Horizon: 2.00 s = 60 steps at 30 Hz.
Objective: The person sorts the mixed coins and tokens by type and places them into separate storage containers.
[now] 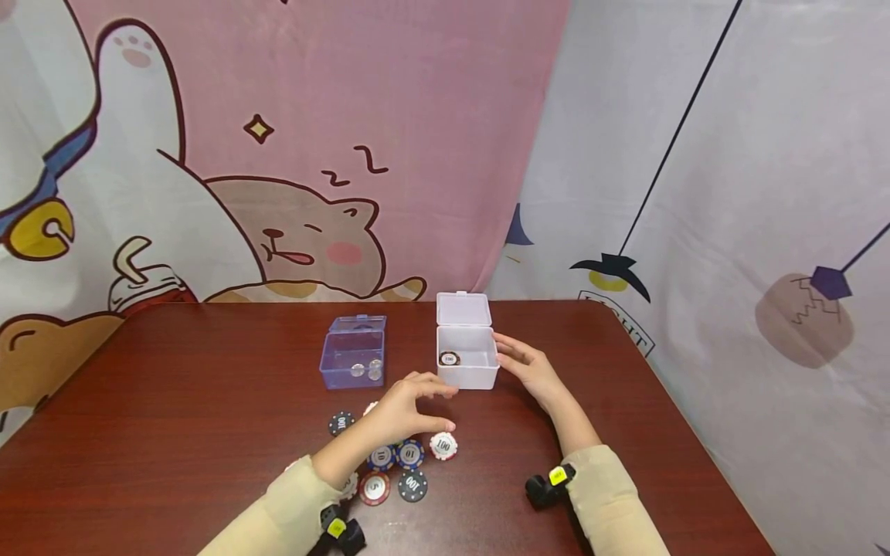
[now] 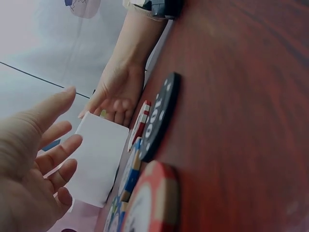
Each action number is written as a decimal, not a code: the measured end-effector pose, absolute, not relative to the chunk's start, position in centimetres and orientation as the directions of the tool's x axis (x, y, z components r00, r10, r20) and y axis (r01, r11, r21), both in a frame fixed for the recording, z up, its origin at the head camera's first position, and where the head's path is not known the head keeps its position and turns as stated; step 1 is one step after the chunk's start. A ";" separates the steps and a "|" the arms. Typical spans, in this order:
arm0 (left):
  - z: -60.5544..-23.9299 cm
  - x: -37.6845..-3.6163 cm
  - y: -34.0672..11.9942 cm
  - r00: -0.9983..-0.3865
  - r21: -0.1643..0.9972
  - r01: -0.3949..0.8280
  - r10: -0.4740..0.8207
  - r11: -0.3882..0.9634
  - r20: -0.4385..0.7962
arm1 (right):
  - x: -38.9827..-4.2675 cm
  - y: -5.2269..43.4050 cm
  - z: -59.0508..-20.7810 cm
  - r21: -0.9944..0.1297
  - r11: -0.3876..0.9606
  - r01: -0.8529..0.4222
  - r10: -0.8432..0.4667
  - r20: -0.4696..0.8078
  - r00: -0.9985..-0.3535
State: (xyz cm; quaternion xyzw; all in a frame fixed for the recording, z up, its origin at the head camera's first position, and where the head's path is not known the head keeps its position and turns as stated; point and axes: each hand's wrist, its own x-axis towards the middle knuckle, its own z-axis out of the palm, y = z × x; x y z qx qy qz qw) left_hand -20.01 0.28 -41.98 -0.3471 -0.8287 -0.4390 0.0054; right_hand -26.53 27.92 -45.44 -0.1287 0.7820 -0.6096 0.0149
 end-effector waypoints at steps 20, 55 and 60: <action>-43.6 -20.6 -0.3 -0.636 0.700 0.616 0.752 0.361 0.173 | -26.3 27.9 -45.2 -0.955 0.222 -0.198 -0.225 0.148 -0.963; -43.5 -20.0 -0.2 -0.643 0.590 0.662 0.755 0.463 0.130 | -24.7 27.0 -42.9 -0.952 0.258 -0.165 -0.224 0.108 -0.969; -43.4 -20.0 -0.2 -0.645 0.609 0.654 0.751 0.449 0.140 | -24.7 27.0 -42.8 -0.954 0.248 -0.167 -0.227 0.110 -0.968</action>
